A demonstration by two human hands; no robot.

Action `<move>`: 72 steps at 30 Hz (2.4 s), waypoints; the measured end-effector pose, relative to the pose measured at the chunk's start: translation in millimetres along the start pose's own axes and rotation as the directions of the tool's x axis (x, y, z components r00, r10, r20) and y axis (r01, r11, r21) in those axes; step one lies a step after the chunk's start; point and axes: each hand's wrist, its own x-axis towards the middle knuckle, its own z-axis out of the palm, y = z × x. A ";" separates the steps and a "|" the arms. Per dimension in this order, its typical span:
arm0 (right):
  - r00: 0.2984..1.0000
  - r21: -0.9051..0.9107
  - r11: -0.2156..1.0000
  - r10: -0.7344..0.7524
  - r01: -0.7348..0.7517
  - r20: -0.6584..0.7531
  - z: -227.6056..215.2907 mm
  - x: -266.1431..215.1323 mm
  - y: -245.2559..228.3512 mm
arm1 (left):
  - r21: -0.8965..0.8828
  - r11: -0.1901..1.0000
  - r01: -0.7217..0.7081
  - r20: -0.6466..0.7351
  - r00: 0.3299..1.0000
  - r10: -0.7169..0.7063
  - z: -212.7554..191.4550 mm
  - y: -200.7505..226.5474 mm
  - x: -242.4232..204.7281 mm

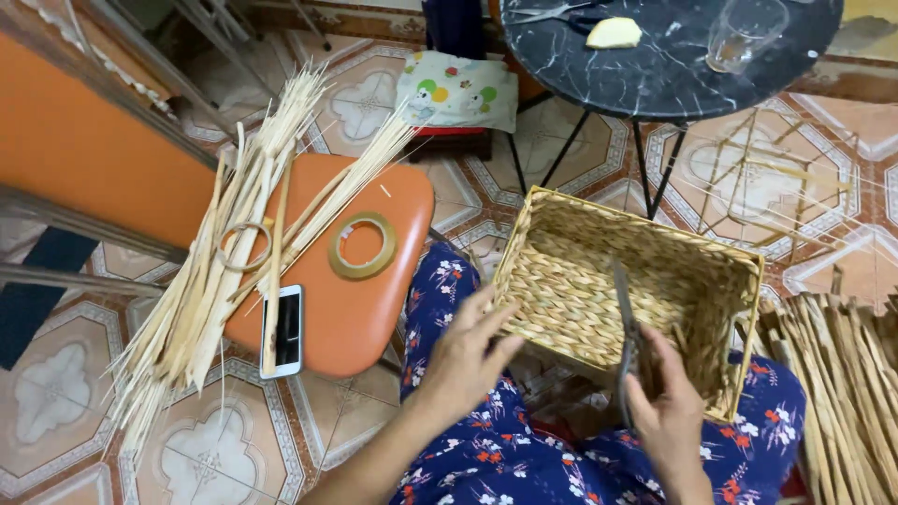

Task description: Trim and finish a hand-woven basket using scissors.

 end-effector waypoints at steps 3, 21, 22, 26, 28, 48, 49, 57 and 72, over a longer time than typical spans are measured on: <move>0.985 -0.195 0.970 0.160 -0.144 0.069 21.5 -0.1 -32.9 | -0.415 0.827 0.378 0.461 0.871 -0.167 26.3 25.0 -1.4; 0.892 -0.388 0.917 0.092 0.098 0.443 109.7 74.0 -37.4 | -0.502 0.654 0.566 -0.085 0.720 -0.689 -54.0 -207.5 -4.8; 0.858 -0.457 0.886 0.170 0.082 0.485 122.7 75.5 -45.1 | -0.426 0.708 0.563 -0.144 0.730 -0.668 -52.7 -214.5 -4.2; 0.772 -0.599 0.800 0.361 0.030 0.522 146.9 75.8 -65.8 | -0.265 0.754 0.601 -0.281 0.700 -0.657 -39.2 -242.1 -12.4; 0.806 -0.601 0.797 0.322 0.052 0.496 151.3 71.9 -53.6 | -0.140 0.775 0.617 -0.341 0.705 -0.622 -34.4 -253.6 -17.7; 0.933 0.787 0.537 -0.002 0.304 -0.359 -151.5 52.9 -43.2 | -0.766 0.552 0.330 0.059 0.891 -0.450 66.9 -112.3 31.2; 0.925 0.853 0.412 0.057 0.321 -0.375 -157.5 51.2 -22.3 | -0.814 0.424 0.397 0.188 0.871 -0.454 74.1 -101.4 33.1; 0.905 0.875 0.462 0.297 0.142 -0.304 -93.4 28.9 78.3 | -0.850 -0.195 0.489 0.524 0.826 -0.209 96.4 -62.0 28.8; 0.771 0.976 0.217 0.622 0.003 -0.140 -90.4 24.5 113.4 | -0.832 0.152 0.533 0.451 0.811 -0.372 66.7 -24.7 30.4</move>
